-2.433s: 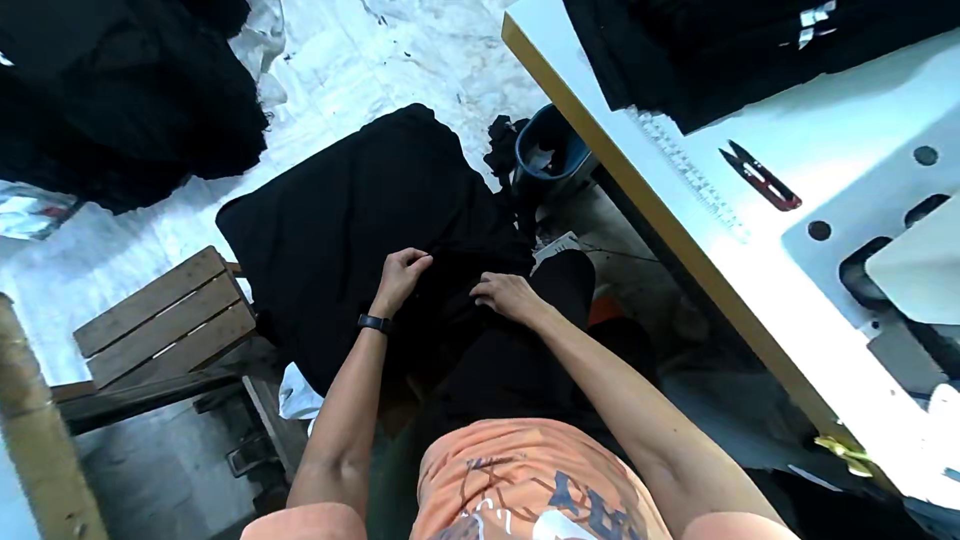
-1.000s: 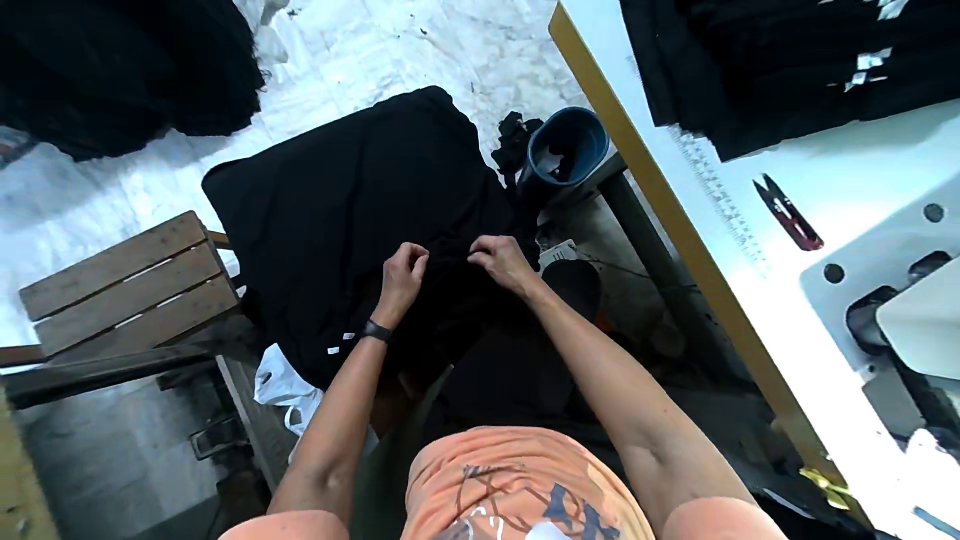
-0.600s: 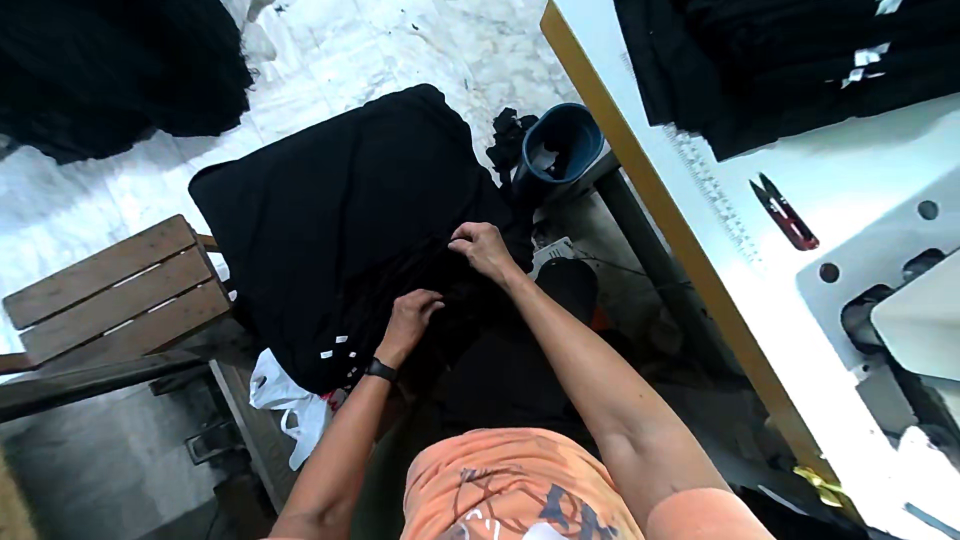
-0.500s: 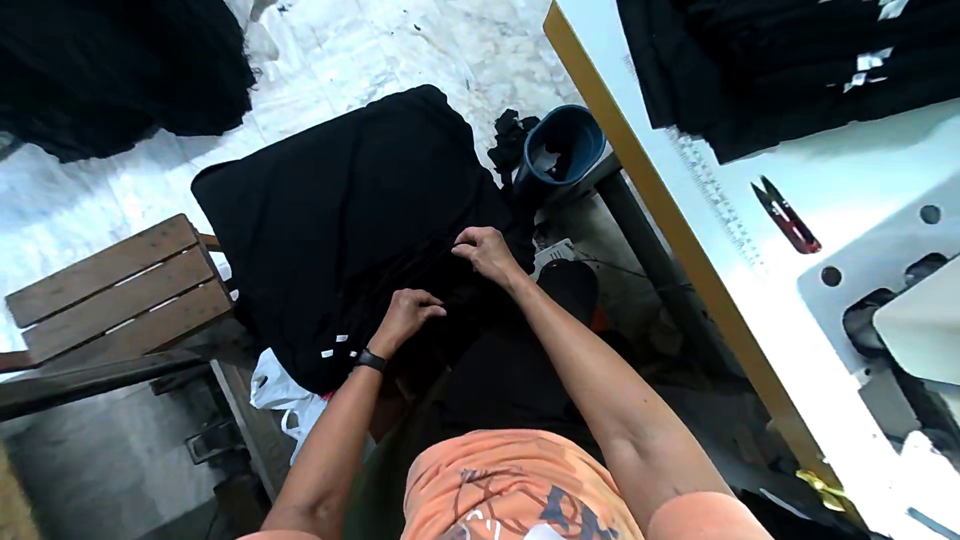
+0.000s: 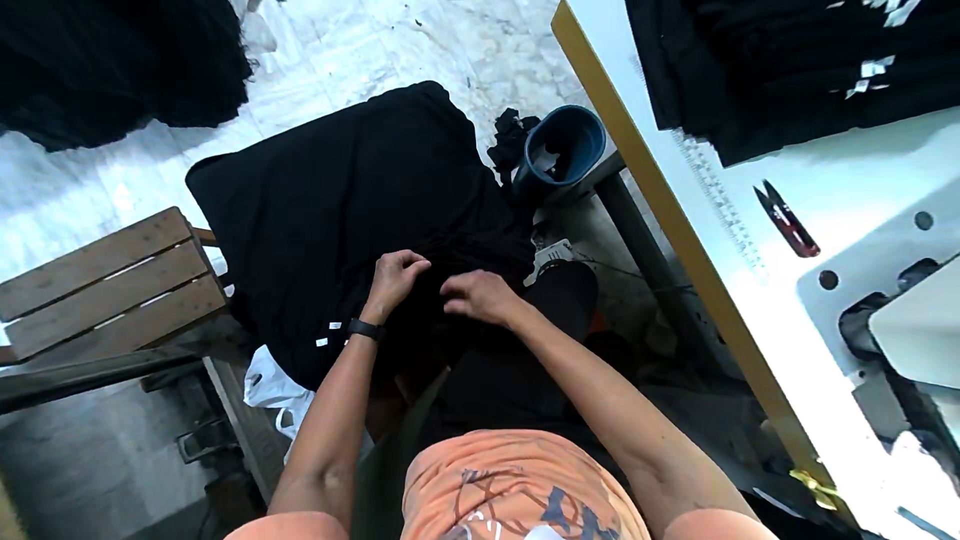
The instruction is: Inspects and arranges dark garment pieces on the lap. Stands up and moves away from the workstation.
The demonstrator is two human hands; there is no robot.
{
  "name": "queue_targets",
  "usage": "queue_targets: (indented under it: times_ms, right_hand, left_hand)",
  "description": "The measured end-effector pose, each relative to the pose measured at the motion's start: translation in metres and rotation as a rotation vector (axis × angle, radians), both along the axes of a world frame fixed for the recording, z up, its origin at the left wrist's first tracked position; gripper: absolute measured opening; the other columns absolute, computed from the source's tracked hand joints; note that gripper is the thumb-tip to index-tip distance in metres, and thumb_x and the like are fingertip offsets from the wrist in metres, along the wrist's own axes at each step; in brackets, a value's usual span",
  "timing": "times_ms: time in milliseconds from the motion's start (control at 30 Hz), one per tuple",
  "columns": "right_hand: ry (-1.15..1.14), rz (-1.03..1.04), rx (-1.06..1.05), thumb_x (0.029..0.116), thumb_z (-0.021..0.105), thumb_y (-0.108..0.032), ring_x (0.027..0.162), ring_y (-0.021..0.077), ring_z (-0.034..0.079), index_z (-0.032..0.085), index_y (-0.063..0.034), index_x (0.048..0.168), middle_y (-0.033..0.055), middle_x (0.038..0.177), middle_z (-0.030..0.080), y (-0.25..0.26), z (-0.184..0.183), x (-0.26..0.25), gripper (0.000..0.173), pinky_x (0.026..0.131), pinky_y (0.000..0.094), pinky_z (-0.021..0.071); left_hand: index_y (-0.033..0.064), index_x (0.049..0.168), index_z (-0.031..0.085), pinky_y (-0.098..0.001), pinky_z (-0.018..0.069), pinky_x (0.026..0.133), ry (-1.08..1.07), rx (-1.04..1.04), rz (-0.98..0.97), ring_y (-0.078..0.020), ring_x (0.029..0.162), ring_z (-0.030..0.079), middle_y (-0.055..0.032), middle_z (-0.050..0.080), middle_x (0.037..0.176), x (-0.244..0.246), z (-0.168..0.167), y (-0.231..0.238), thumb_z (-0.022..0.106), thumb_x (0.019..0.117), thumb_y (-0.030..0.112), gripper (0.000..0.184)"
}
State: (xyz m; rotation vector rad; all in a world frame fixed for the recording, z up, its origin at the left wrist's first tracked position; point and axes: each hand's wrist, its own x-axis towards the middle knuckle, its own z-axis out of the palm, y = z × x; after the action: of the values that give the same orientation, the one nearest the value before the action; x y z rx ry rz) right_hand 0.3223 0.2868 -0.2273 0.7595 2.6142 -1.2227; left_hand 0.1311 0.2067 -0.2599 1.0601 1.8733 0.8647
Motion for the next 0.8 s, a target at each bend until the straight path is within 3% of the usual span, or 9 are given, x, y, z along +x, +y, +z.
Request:
queue_targets:
  times_ms: [67, 167, 367, 467, 567, 633, 700, 733, 800]
  right_hand:
    - [-0.233, 0.202, 0.14, 0.0954, 0.072, -0.023, 0.099, 0.0388, 0.068, 0.071, -0.0107, 0.125, 0.0185, 0.116, 0.07, -0.007, -0.001, 0.0, 0.032, 0.082, 0.0586, 0.0524]
    - [-0.237, 0.22, 0.227, 0.1017, 0.062, -0.018, 0.09, 0.0418, 0.069, 0.073, -0.0044, 0.117, 0.0228, 0.114, 0.068, -0.01, -0.015, 0.009, 0.023, 0.075, 0.0572, 0.0528]
    - [-0.018, -0.124, 0.055, 0.1008, 0.064, -0.018, 0.105, 0.0373, 0.069, 0.078, -0.0054, 0.108, 0.0173, 0.109, 0.073, 0.019, -0.013, 0.01, 0.02, 0.09, 0.0611, 0.0513]
    - [0.033, -0.291, 0.055, 0.1006, 0.062, -0.017, 0.109, 0.038, 0.069, 0.077, -0.0014, 0.108, 0.019, 0.111, 0.074, 0.038, 0.0, -0.01, 0.023, 0.093, 0.0625, 0.0494]
    - [-0.009, -0.386, -0.02, 0.1021, 0.061, -0.018, 0.111, 0.0358, 0.067, 0.076, -0.0032, 0.11, 0.0171, 0.114, 0.073, 0.045, -0.003, -0.025, 0.023, 0.094, 0.0606, 0.0485]
    - [-0.037, -0.444, -0.069, 0.1026, 0.061, -0.02, 0.112, 0.0361, 0.066, 0.076, -0.004, 0.111, 0.0176, 0.115, 0.073, 0.045, -0.008, -0.029, 0.023, 0.094, 0.0608, 0.0478]
    - [-0.062, -0.461, -0.078, 0.1032, 0.06, -0.022, 0.112, 0.036, 0.066, 0.076, -0.0049, 0.112, 0.0173, 0.115, 0.073, 0.045, -0.009, -0.031, 0.025, 0.094, 0.0604, 0.0476]
    - [-0.077, -0.456, -0.077, 0.1034, 0.06, -0.022, 0.113, 0.0357, 0.066, 0.076, -0.0055, 0.113, 0.017, 0.115, 0.072, 0.045, -0.008, -0.032, 0.025, 0.094, 0.06, 0.0476]
    - [-0.084, -0.445, -0.078, 0.1035, 0.06, -0.023, 0.114, 0.0354, 0.066, 0.076, -0.0058, 0.113, 0.0171, 0.116, 0.072, 0.046, -0.005, -0.03, 0.025, 0.095, 0.0597, 0.0475]
  left_hand:
    - [-0.0039, 0.099, 0.073, -0.0463, 0.053, 0.089, -0.03, -0.003, 0.016, -0.0222, 0.091, 0.068, -0.0154, 0.072, 0.095, -0.005, -0.006, 0.003, 0.065, 0.0991, 0.011, 0.016]
    - [-0.0052, 0.1, 0.072, -0.0448, 0.0521, 0.091, -0.057, 0.0, 0.034, -0.0219, 0.094, 0.067, -0.0161, 0.072, 0.098, -0.007, -0.011, 0.003, 0.065, 0.0992, 0.009, 0.017]
    - [-0.0048, 0.102, 0.071, -0.0451, 0.0521, 0.09, -0.032, 0.024, 0.016, -0.0229, 0.093, 0.067, -0.0163, 0.071, 0.097, 0.001, -0.01, -0.008, 0.064, 0.1, 0.011, 0.018]
    - [-0.0061, 0.106, 0.069, -0.0488, 0.0554, 0.093, 0.282, 0.261, 0.004, -0.0327, 0.1, 0.069, -0.0217, 0.07, 0.106, 0.026, -0.001, -0.031, 0.064, 0.0991, 0.007, 0.016]
    - [-0.0096, 0.097, 0.069, -0.0414, 0.0585, 0.09, 0.462, 0.535, 0.044, -0.0313, 0.097, 0.071, -0.0226, 0.07, 0.101, 0.055, -0.013, -0.047, 0.068, 0.0903, -0.002, 0.011]
    - [-0.0093, 0.103, 0.071, -0.042, 0.0584, 0.092, 0.401, 0.433, -0.046, -0.0317, 0.101, 0.072, -0.0223, 0.072, 0.106, 0.07, -0.025, -0.061, 0.071, 0.0912, 0.008, 0.021]
    - [-0.0058, 0.118, 0.07, -0.0494, 0.0522, 0.103, 0.33, 0.172, -0.217, -0.0366, 0.117, 0.067, -0.0222, 0.07, 0.122, 0.076, -0.034, -0.07, 0.07, 0.0955, 0.024, 0.038]
    - [-0.0033, 0.119, 0.071, -0.0529, 0.0496, 0.104, 0.332, 0.116, -0.283, -0.0386, 0.121, 0.064, -0.0213, 0.069, 0.126, 0.078, -0.037, -0.072, 0.068, 0.0969, 0.025, 0.036]
    - [-0.0004, 0.107, 0.077, -0.0544, 0.0506, 0.1, 0.325, 0.167, -0.312, -0.039, 0.116, 0.067, -0.0194, 0.072, 0.121, 0.079, -0.039, -0.071, 0.066, 0.0971, 0.016, 0.022]
